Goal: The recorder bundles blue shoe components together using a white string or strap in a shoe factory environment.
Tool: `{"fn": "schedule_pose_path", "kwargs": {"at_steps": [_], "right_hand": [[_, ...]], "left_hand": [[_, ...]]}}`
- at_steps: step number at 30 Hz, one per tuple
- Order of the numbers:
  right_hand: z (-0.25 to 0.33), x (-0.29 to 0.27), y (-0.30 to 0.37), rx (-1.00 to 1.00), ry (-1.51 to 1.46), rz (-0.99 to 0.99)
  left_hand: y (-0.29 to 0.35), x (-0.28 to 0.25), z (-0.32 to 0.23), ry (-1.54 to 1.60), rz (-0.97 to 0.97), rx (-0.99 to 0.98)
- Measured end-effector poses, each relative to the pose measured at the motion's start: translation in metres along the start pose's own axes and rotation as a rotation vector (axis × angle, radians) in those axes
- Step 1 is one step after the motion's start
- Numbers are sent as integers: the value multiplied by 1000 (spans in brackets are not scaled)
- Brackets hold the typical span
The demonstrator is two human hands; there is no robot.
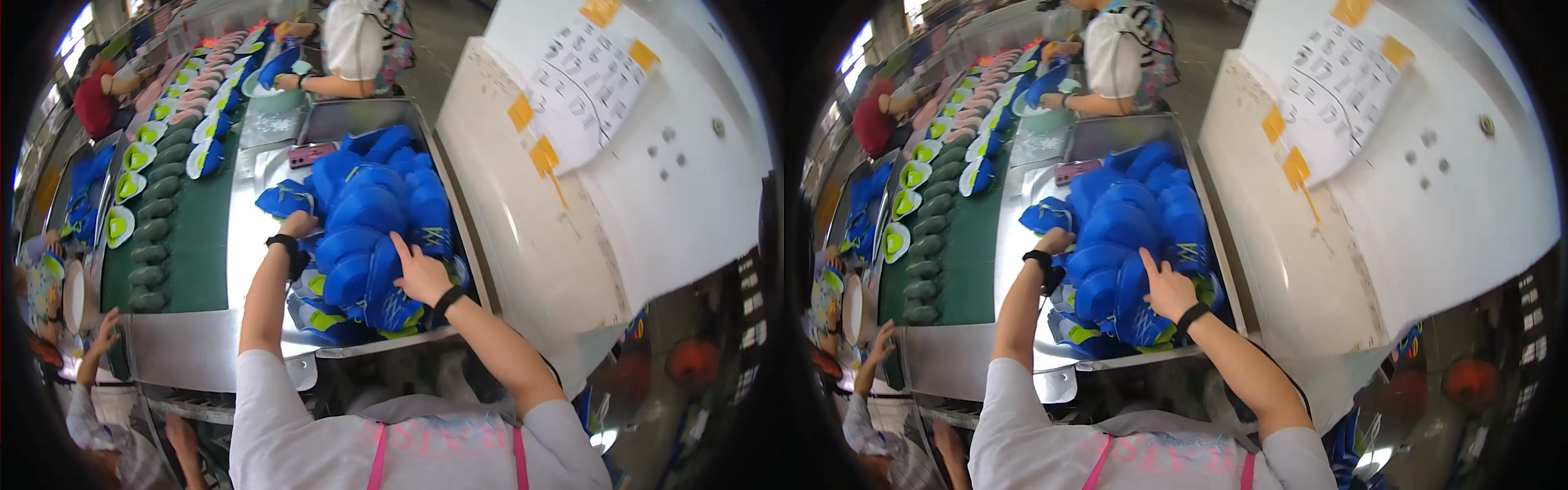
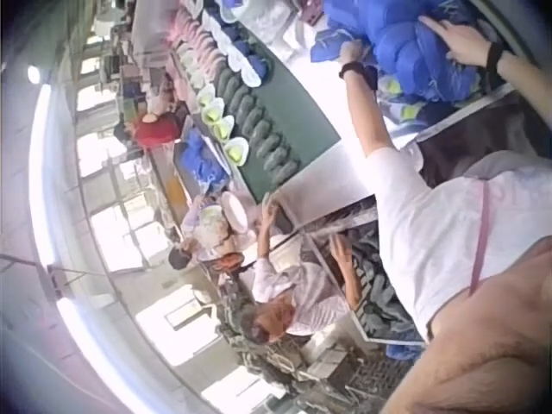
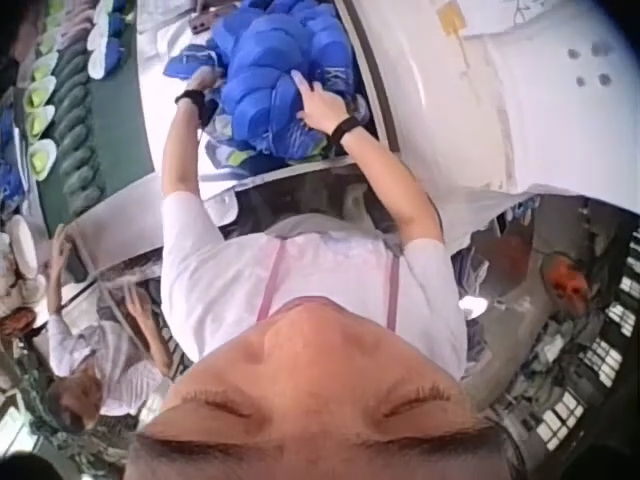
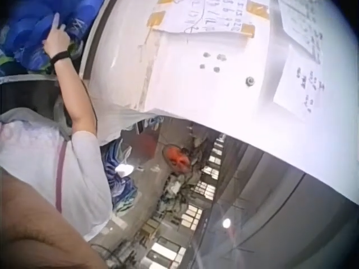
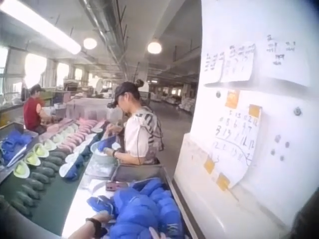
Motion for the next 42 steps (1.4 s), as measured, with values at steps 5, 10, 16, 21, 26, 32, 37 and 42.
{"fn": "schedule_pose_path", "kwargs": {"at_steps": [5, 10, 16, 21, 26, 32, 37, 42], "right_hand": [[2, -42, 51, 48, -65, -233], [5, -61, 181, -66, -385, -89], [-19, -104, 387, 73, -376, -223], [-40, -141, 560, 410, -371, -428], [-64, -138, 692, 535, -220, -613], [-93, -178, 814, 909, -272, -741], [-181, -214, 907, 1069, 180, -503], [-322, -180, 909, 1013, 117, -193]], "left_hand": [[63, -103, -56, 433, -464, 282], [227, -167, -229, 592, -317, 641], [411, -86, -423, 474, 342, 1331], [560, 27, -537, 486, 726, 1753], [647, 193, -634, 345, 807, 1807], [651, 321, -701, -190, 790, 1808], [659, 354, -734, -368, 850, 1729], [631, 411, -717, -361, 623, 1748]]}}
Point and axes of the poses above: each hand's wrist, its own y-axis away from the middle knuckle, its own x-axis out of the palm, z = x × y, the point moved 4 cm from there along -y, towards the middle knuckle, and after that the axes turned 15 degrees about -z, right-handed, at the moved point
